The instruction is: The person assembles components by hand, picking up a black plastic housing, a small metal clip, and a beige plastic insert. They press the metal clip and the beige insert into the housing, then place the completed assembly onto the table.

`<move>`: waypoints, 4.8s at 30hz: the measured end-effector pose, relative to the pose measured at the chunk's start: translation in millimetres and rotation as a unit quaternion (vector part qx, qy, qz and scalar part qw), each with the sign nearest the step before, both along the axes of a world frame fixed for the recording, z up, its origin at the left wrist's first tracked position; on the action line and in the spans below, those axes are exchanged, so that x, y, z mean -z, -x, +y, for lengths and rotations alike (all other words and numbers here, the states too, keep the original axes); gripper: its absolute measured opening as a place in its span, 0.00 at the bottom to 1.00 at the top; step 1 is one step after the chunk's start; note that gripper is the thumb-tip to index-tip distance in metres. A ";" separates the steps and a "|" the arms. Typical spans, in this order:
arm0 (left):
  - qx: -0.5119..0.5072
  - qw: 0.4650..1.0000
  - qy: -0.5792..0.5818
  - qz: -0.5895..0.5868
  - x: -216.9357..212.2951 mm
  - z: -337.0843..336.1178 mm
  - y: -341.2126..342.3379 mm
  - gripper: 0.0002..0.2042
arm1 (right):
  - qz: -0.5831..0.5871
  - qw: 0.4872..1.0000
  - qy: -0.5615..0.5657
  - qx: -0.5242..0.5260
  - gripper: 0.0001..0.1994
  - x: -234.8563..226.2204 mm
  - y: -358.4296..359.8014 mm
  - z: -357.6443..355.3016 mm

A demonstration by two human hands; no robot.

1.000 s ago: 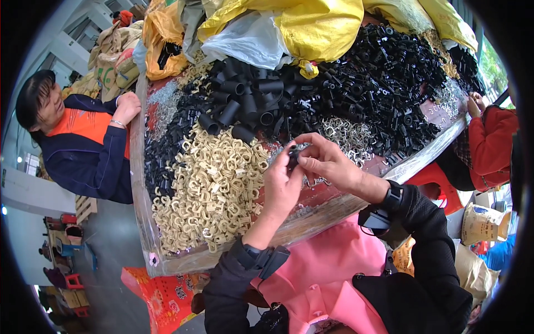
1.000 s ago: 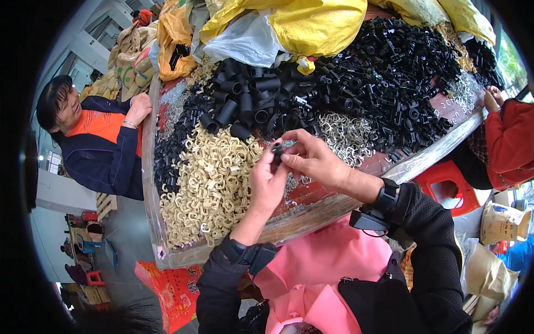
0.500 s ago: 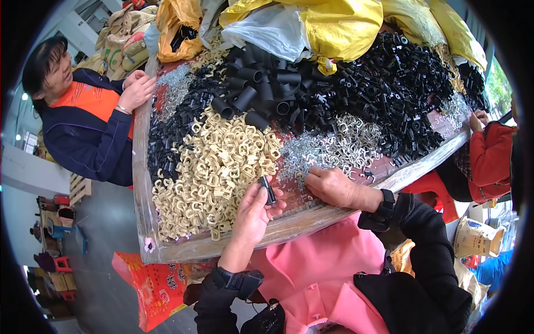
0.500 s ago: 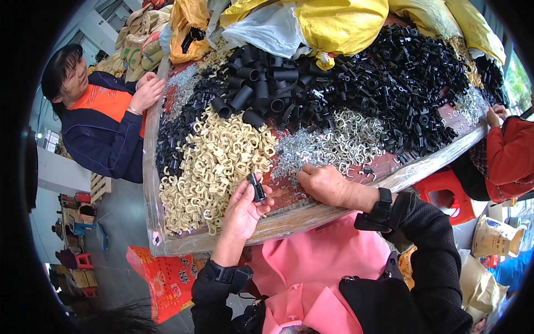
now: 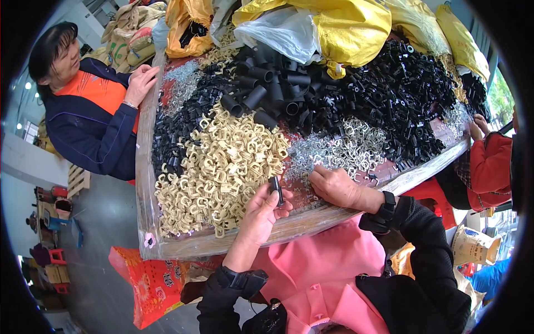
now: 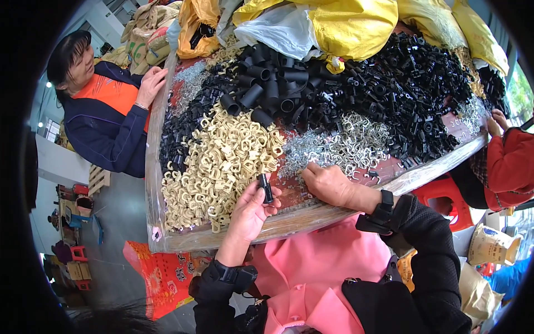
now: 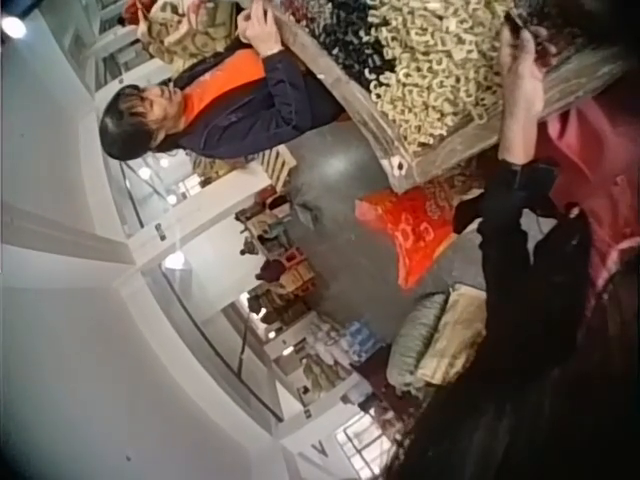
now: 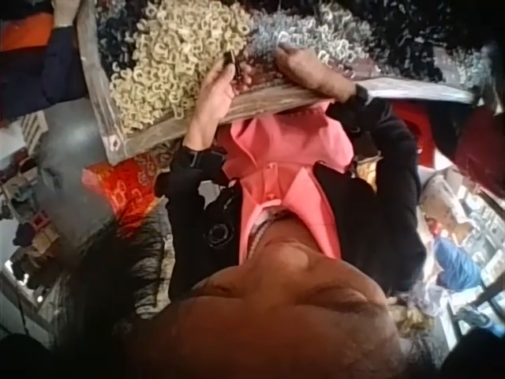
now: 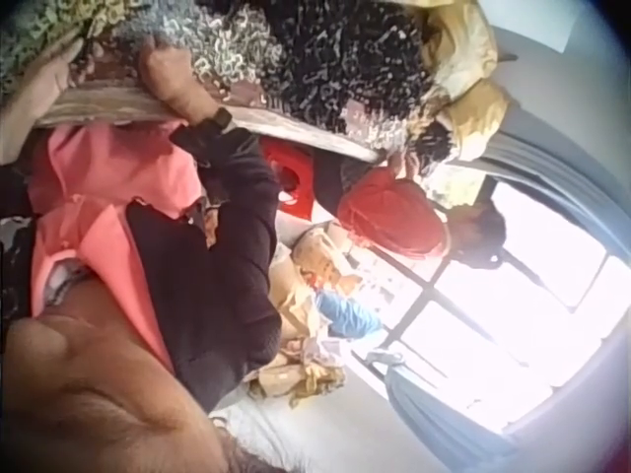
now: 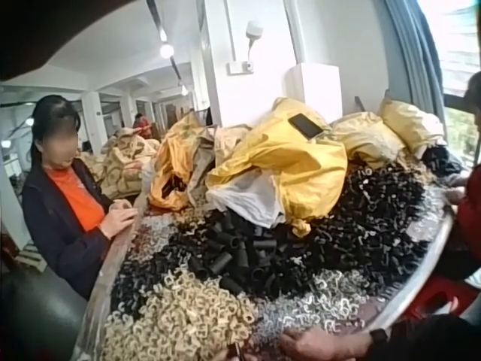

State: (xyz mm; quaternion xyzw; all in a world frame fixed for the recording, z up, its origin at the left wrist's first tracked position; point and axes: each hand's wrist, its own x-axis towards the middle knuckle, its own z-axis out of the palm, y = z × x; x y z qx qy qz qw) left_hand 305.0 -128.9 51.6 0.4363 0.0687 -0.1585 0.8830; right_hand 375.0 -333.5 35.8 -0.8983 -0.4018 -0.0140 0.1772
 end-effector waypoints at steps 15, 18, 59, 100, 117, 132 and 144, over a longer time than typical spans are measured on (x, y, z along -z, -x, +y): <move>0.012 0.986 -0.160 -0.040 -5.7 -30.9 -13.8 0.19 | 0.548 0.781 -0.295 0.056 0.08 -27.7 -6.8 -5.8; 0.024 0.976 -0.206 -0.071 -1.3 -35.9 -18.2 0.19 | 0.600 0.730 -0.324 0.047 0.08 -28.7 -5.2 -7.0; 0.114 0.993 0.001 0.029 -13.0 -47.4 11.5 0.16 | 0.074 0.979 -0.173 -0.075 0.07 -61.1 23.1 -7.4; 0.105 0.986 0.098 0.080 -3.4 -45.3 8.5 0.16 | 0.469 0.761 -0.397 0.209 0.14 -20.5 -18.0 -101.0; 0.004 0.981 0.192 -0.033 -3.0 -63.8 2.5 0.13 | 0.384 0.846 -0.368 0.040 0.20 -33.2 30.8 -21.9; 0.030 0.985 0.162 -0.051 6.1 -53.0 2.2 0.14 | 0.510 0.734 -0.448 0.034 0.07 -35.0 22.9 -20.5; 0.025 0.989 0.141 -0.024 1.0 -60.0 6.1 0.14 | 0.453 0.730 -0.508 0.055 0.05 -29.5 31.2 -19.3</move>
